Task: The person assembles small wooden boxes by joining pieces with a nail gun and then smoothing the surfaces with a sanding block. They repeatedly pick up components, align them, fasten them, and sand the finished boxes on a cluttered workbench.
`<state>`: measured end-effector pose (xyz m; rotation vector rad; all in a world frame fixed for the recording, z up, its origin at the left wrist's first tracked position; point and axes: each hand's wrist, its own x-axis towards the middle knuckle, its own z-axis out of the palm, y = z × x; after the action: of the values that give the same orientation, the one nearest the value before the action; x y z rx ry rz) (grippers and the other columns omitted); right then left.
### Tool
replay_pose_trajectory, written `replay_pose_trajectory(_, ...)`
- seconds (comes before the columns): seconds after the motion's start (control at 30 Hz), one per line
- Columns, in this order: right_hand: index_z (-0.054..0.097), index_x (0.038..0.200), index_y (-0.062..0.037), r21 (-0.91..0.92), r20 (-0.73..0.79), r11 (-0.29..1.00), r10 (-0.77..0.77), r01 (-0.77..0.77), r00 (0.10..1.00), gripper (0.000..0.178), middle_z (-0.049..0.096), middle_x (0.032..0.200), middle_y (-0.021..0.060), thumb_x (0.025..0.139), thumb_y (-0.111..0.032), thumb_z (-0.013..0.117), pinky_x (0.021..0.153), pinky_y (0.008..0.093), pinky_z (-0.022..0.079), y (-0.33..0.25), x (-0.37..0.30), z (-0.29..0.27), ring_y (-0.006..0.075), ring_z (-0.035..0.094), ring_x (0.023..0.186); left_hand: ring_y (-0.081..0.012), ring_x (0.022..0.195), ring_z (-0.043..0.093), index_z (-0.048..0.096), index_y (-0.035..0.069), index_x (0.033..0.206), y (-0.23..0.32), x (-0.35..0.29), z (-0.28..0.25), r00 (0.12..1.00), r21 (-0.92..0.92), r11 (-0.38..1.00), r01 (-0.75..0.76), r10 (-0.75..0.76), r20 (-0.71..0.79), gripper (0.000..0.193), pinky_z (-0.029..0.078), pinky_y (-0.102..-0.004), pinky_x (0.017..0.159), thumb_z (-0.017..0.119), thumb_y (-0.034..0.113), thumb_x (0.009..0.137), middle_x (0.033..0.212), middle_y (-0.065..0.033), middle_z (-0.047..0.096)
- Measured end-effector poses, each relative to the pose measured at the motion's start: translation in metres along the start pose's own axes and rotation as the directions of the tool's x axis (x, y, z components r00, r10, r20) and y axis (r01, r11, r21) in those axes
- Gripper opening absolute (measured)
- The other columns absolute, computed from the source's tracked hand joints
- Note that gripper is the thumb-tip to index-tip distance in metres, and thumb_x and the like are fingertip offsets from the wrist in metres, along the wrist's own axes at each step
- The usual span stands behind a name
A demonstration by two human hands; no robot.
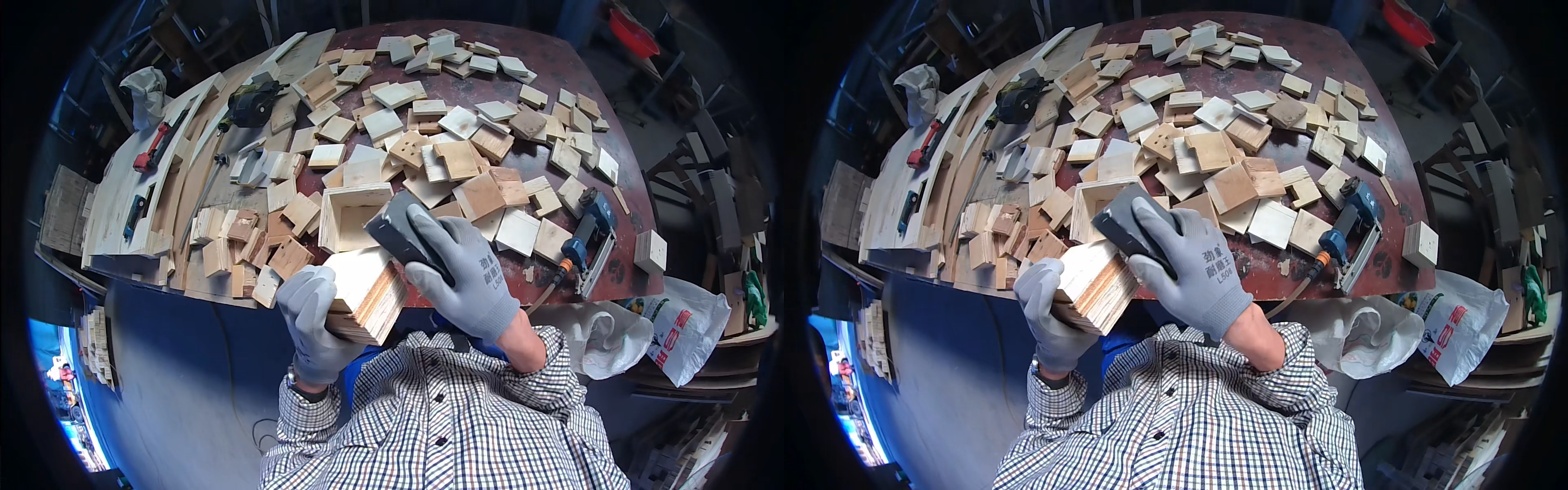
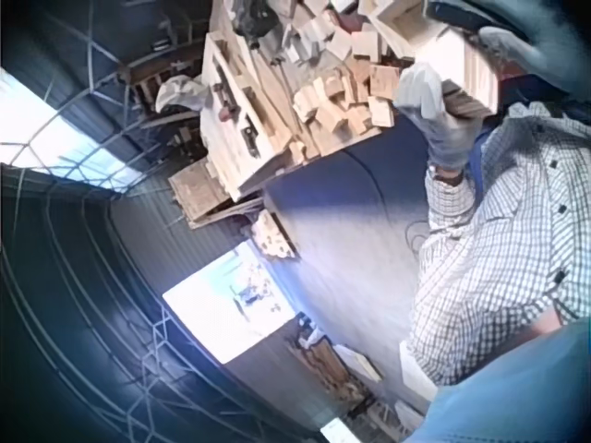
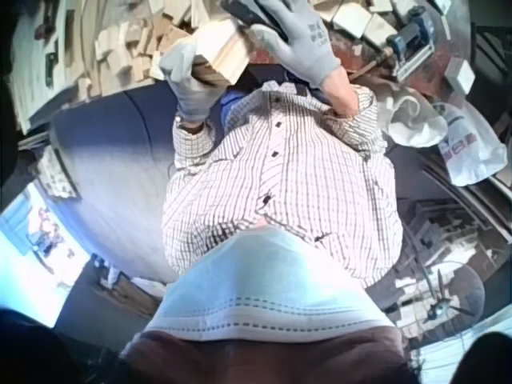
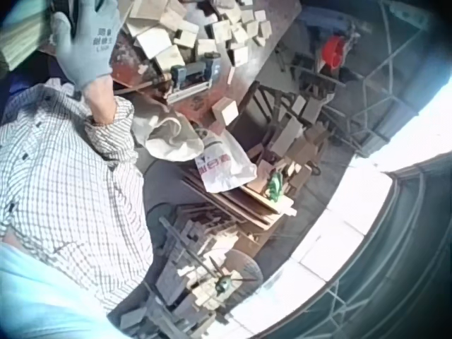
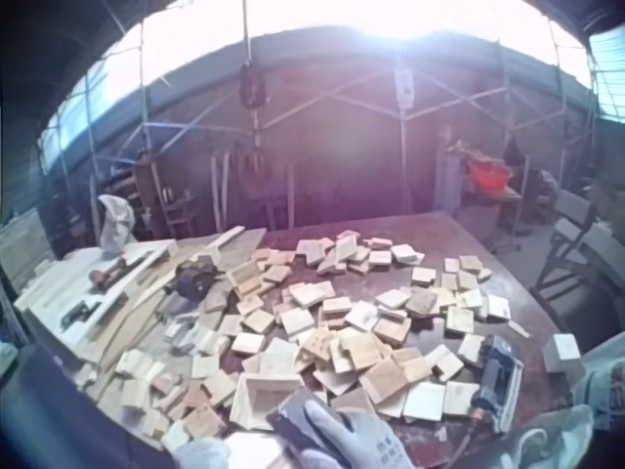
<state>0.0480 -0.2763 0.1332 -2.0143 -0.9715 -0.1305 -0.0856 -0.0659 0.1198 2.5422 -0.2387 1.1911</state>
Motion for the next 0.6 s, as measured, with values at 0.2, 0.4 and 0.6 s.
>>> replay_pose_trajectory(0.2, 0.042, 0.156, 0.0018, 0.42, 0.006, 0.907, 0.016, -0.017, 1.0, 0.072, 0.058, 0.128, 0.0246, 0.101, -0.039, 0.063, 0.105, 0.0437, 0.045, 0.006, 0.009, -0.016, 0.035, 0.057, 0.118, -0.0213, 0.128, 0.057, 0.032, -0.002, 0.149, 0.013, -0.018, 0.009, 0.69, -0.792, 0.238, 0.563, -0.662, 0.292, 0.115, 0.051, -0.0371, 0.108, 0.09, 0.059, 0.071, 0.137, -0.0119, 0.055)
replay_pose_trajectory(0.4, 0.049, 0.155, -0.0052, 0.364, 0.038, 0.921, -0.164, 0.139, 0.986, 0.07, 0.057, 0.13, 0.0243, 0.095, -0.036, 0.068, 0.102, 0.0474, 0.043, -0.035, -0.013, -0.003, 0.0399, 0.057, 0.112, -0.024, 0.124, 0.063, 0.039, -0.002, 0.151, 0.019, -0.011, 0.014, 0.595, -0.879, -0.065, 0.473, -0.711, 0.373, 0.09, 0.054, -0.0383, 0.105, 0.082, 0.048, 0.089, 0.136, -0.0143, 0.06)
replay_pose_trajectory(0.6, 0.047, 0.154, 0.0018, 0.529, 0.029, 0.848, -0.048, 0.025, 0.998, 0.07, 0.055, 0.137, 0.0264, 0.096, -0.03, 0.069, 0.104, 0.0451, 0.046, -0.024, -0.034, 0.004, 0.0372, 0.058, 0.118, -0.0311, 0.132, 0.059, 0.039, 0.004, 0.156, -0.022, -0.044, 0.025, 0.517, -0.865, -0.335, 0.374, -0.699, 0.494, 0.086, 0.05, -0.0487, 0.112, 0.069, 0.057, 0.096, 0.149, -0.0157, 0.055)
